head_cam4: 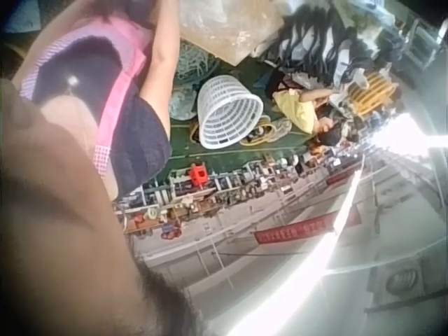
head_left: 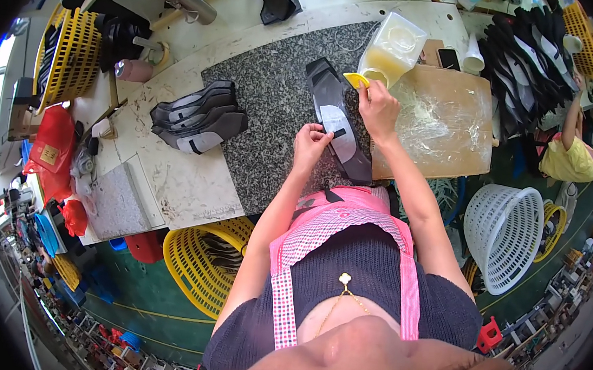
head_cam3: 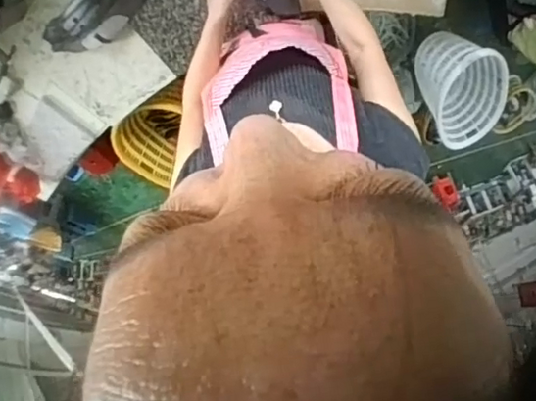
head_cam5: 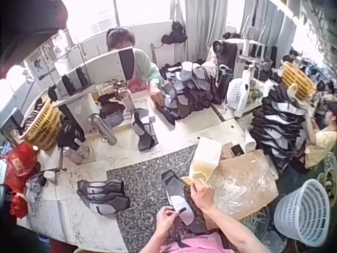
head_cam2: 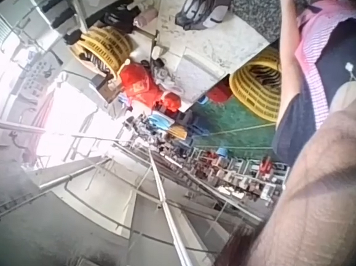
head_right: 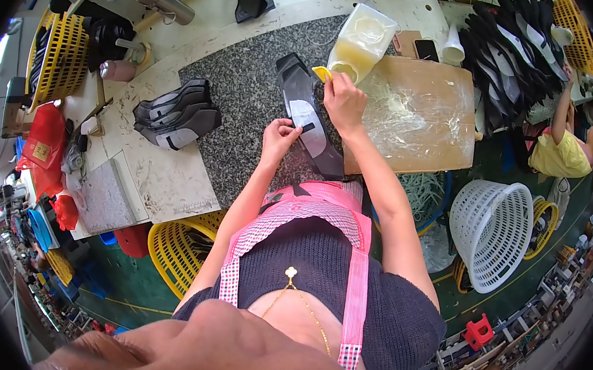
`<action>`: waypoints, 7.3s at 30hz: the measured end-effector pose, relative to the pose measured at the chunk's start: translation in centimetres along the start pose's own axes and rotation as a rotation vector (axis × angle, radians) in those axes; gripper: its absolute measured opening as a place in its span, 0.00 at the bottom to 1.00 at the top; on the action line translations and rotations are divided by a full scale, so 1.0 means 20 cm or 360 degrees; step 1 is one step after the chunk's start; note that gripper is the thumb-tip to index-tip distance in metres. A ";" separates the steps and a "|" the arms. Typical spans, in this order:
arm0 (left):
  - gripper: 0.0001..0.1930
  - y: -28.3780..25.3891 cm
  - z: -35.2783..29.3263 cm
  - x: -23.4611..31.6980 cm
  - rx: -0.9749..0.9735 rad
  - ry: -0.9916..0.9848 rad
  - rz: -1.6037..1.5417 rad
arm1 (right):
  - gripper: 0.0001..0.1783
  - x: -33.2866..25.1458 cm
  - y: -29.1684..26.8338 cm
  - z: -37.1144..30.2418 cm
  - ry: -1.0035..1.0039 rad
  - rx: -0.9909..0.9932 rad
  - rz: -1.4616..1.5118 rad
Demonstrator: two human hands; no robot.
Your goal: Applying adhesive to shoe upper parts and stacking them in a manufacturing setting.
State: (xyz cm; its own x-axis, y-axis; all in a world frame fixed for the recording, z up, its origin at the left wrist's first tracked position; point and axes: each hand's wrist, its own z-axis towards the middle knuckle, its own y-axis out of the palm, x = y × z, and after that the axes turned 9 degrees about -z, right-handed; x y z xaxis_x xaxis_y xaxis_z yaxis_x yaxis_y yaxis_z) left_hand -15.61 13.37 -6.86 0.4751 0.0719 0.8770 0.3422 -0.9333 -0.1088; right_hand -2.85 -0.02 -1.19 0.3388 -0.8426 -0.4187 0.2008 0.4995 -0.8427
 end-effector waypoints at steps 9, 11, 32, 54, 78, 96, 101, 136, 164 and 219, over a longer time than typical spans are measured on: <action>0.19 0.01 -0.01 0.02 0.0012 0.0038 0.0116 | 0.08 0.02 -0.02 0.01 -0.0101 -0.0181 -0.0007; 0.19 0.00 0.00 0.02 0.0017 0.0054 0.0130 | 0.08 0.05 -0.04 -0.01 -0.0140 -0.0306 -0.0041; 0.16 0.01 0.05 -0.03 -0.0041 0.0062 0.0178 | 0.06 0.24 -0.12 -0.48 0.0157 -0.0070 0.0700; 0.17 0.00 0.08 -0.03 -0.0134 -0.0027 -0.0244 | 0.14 0.41 -0.43 -0.84 -0.0306 -0.0347 0.0211; 0.16 0.16 0.09 -0.08 -0.0048 0.0076 -0.0246 | 0.14 0.49 -0.47 -0.72 0.0140 -0.0030 0.0327; 0.22 0.10 0.22 0.06 -0.0101 -0.0046 -0.0084 | 0.05 0.29 -0.11 -0.43 0.0463 0.0055 0.0639; 0.17 0.08 0.23 0.07 -0.0149 -0.0100 -0.0087 | 0.09 0.25 -0.12 -0.40 -0.0099 0.0091 0.0476; 0.10 0.09 -0.11 0.11 -0.0470 0.0112 -0.0867 | 0.07 0.18 -0.17 -0.08 -0.0259 -0.0435 0.0105; 0.18 -1.38 -0.02 -0.40 0.1335 0.0180 -0.1335 | 0.08 0.22 -0.24 -0.16 -0.0250 -0.0370 0.0152; 0.40 -0.35 1.96 0.62 0.0598 0.0455 0.0594 | 0.07 0.10 -0.25 -0.14 0.0348 -0.0596 0.0725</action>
State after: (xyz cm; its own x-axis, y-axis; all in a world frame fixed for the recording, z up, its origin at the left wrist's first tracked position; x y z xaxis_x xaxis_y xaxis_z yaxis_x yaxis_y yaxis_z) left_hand 19.68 34.56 -13.59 0.3995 -0.3827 0.8330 0.4819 -0.6853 -0.5459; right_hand -5.83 -4.86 1.24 0.1108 -0.6035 -0.7896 -0.2685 0.7468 -0.6084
